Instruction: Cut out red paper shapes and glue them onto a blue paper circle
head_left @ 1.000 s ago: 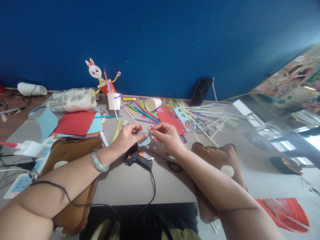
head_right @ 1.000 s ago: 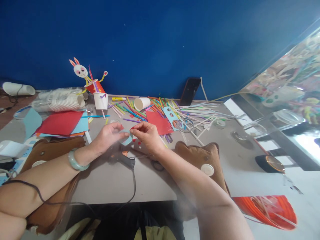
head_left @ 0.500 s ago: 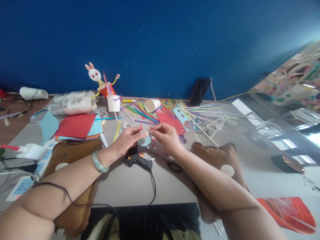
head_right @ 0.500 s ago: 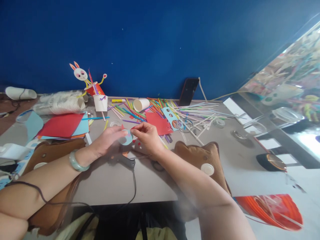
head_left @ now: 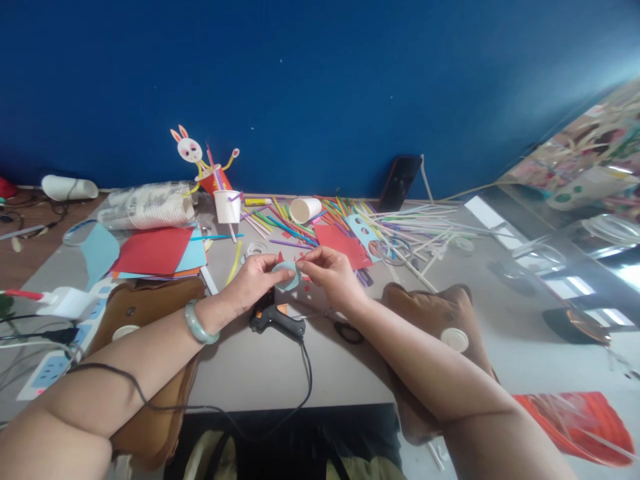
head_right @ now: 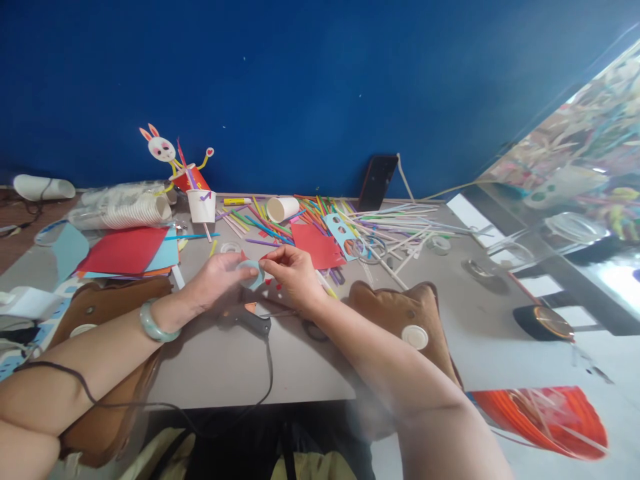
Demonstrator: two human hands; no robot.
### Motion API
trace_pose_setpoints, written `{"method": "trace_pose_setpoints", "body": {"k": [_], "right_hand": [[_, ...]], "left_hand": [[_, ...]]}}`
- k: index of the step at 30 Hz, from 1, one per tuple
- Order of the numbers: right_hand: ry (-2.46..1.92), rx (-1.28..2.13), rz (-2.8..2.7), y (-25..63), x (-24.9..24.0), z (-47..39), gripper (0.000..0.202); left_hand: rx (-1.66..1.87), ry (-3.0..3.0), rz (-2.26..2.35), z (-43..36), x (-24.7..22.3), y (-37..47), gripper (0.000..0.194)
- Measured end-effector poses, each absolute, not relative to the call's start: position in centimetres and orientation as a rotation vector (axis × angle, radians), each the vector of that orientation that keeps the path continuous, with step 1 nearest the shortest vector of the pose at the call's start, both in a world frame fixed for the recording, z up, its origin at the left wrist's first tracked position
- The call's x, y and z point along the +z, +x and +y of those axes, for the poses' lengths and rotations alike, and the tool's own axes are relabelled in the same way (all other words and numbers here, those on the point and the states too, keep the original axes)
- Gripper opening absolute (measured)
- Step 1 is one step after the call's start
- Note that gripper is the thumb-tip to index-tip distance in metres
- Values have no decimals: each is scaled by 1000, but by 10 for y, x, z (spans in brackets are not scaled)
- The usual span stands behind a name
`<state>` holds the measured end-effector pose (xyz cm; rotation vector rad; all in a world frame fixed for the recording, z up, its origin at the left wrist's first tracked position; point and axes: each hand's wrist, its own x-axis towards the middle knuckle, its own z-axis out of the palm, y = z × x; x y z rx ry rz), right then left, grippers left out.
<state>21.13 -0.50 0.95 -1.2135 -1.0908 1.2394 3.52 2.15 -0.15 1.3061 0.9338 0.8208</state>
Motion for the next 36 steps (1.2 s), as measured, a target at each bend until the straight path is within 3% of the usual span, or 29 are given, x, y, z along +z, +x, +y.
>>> {"method": "trace_pose_setpoints", "body": {"k": [17, 36], "right_hand": [[-1098, 1308, -1082, 217, 4, -2, 27], [-1023, 1235, -1126, 218, 11, -5, 27]], "left_hand": [[867, 1424, 952, 20, 11, 36, 24], [1149, 2034, 833, 16, 7, 26, 5]]}}
